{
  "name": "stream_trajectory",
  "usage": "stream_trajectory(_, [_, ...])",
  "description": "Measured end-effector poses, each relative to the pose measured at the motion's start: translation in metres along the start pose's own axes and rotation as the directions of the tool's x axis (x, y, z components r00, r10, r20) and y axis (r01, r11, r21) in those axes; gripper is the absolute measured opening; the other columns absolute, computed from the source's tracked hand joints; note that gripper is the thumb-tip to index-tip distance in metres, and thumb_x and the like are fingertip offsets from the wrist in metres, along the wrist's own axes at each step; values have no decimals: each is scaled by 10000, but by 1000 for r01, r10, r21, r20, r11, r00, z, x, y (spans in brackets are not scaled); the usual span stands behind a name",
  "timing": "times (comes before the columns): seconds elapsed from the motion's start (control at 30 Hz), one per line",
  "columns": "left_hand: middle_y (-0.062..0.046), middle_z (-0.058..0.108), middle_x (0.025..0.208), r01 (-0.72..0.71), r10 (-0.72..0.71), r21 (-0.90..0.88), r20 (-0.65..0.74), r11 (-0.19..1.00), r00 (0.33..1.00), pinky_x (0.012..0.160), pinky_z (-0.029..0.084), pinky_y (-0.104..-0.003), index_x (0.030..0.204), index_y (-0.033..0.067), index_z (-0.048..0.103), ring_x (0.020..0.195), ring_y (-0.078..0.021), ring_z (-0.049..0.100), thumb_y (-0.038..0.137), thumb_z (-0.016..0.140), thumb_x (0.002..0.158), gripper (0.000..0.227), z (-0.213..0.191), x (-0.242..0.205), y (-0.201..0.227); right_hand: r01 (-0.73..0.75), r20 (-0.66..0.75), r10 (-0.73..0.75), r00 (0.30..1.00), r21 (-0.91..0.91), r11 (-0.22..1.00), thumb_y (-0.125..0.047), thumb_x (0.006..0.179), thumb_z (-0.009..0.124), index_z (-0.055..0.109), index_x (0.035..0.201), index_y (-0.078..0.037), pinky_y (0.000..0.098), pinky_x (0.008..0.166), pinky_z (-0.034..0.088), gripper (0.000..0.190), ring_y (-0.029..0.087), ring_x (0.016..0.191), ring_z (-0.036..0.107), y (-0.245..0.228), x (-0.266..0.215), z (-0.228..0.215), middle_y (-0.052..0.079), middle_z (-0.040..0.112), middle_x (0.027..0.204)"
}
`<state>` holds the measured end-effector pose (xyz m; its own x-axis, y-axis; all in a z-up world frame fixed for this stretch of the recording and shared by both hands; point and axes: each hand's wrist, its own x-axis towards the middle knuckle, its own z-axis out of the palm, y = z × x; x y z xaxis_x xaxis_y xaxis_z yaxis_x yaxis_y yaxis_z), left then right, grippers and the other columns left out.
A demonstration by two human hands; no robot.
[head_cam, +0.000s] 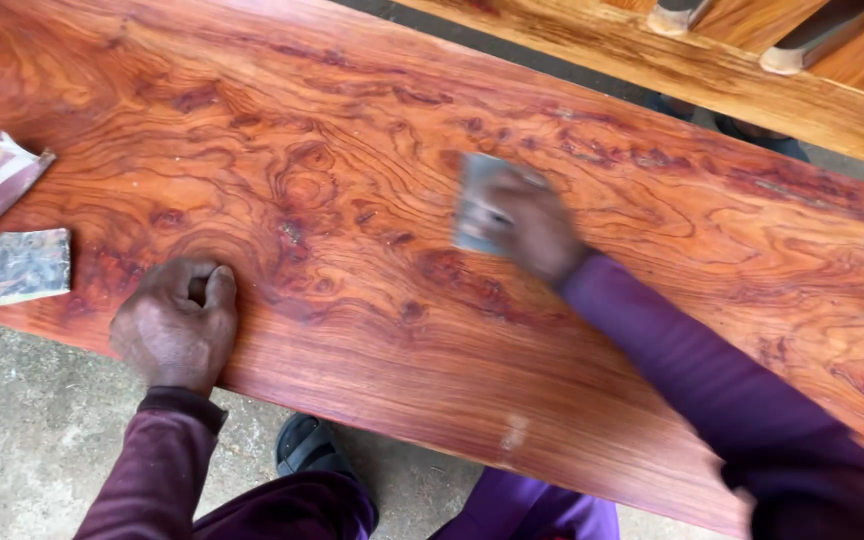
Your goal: Sanding the top surface of a wooden bench using sandpaper.
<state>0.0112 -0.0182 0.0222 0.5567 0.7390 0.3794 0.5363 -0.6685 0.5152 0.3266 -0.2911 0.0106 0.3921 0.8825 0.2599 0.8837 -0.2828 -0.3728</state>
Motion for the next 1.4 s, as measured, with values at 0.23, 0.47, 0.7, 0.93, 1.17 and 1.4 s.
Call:
stream_trajectory(0.23, [-97, 718, 830, -98, 100, 60, -44, 993, 994, 724, 552, -423, 857, 124, 765, 782, -299, 692, 240, 816, 940, 151, 9, -6, -17, 17, -113, -13, 994, 37, 999, -245, 800, 831, 717, 1019, -59, 495, 946, 485, 308, 359, 1098, 625, -31, 66, 22, 132, 691, 1060])
stream_trajectory(0.47, [-75, 731, 854, -11, 11, 52, 2, 999, 1000, 749, 551, -399, 900, 134, 772, 750, -255, 703, 251, 817, 961, 139, 6, -7, -13, -427, 65, 456, 887, 489, 761, -110, 980, 642, 696, 1099, -74, 369, 970, 525, 136, 230, 1108, 632, 135, -186, -109, 89, 683, 1171])
stream_trajectory(0.7, [-69, 728, 855, -10, 9, 36, 30, 999, 1000, 715, 541, -393, 896, 134, 771, 783, -259, 701, 237, 827, 940, 125, 2, -2, -5, -322, -89, 324, 942, 37, 946, -186, 914, 711, 651, 1337, -112, 411, 1171, 458, 433, 292, 1416, 541, 100, -203, -124, 125, 605, 1485])
stream_trajectory(0.93, [-90, 706, 841, -14, 14, 9, -11, 1000, 1000, 668, 544, -414, 871, 136, 744, 723, -286, 690, 211, 795, 919, 103, 1, 4, -2, 78, -14, -77, 997, 45, 996, -272, 883, 783, 716, 1269, -90, 491, 1184, 365, 432, 355, 1384, 501, -10, 53, 40, 107, 576, 1464])
stream_trajectory(1.17, [-105, 720, 836, 18, -18, -7, -45, 1000, 999, 666, 547, -450, 858, 132, 747, 740, -321, 703, 239, 792, 895, 121, -3, 4, 2, -60, -74, 60, 995, 13, 998, -362, 852, 788, 705, 1230, -85, 535, 1120, 263, 476, 370, 1341, 490, -84, 126, 73, 122, 602, 1382])
stream_trajectory(1.4, [-102, 719, 845, -20, 23, 76, -38, 997, 999, 657, 541, -468, 871, 126, 751, 743, -323, 696, 232, 811, 900, 125, 3, 2, -1, -240, -5, 266, 964, 416, 877, -181, 930, 666, 478, 1434, -42, 399, 974, 568, 555, 250, 1231, 653, 13, -82, -47, 129, 614, 1344])
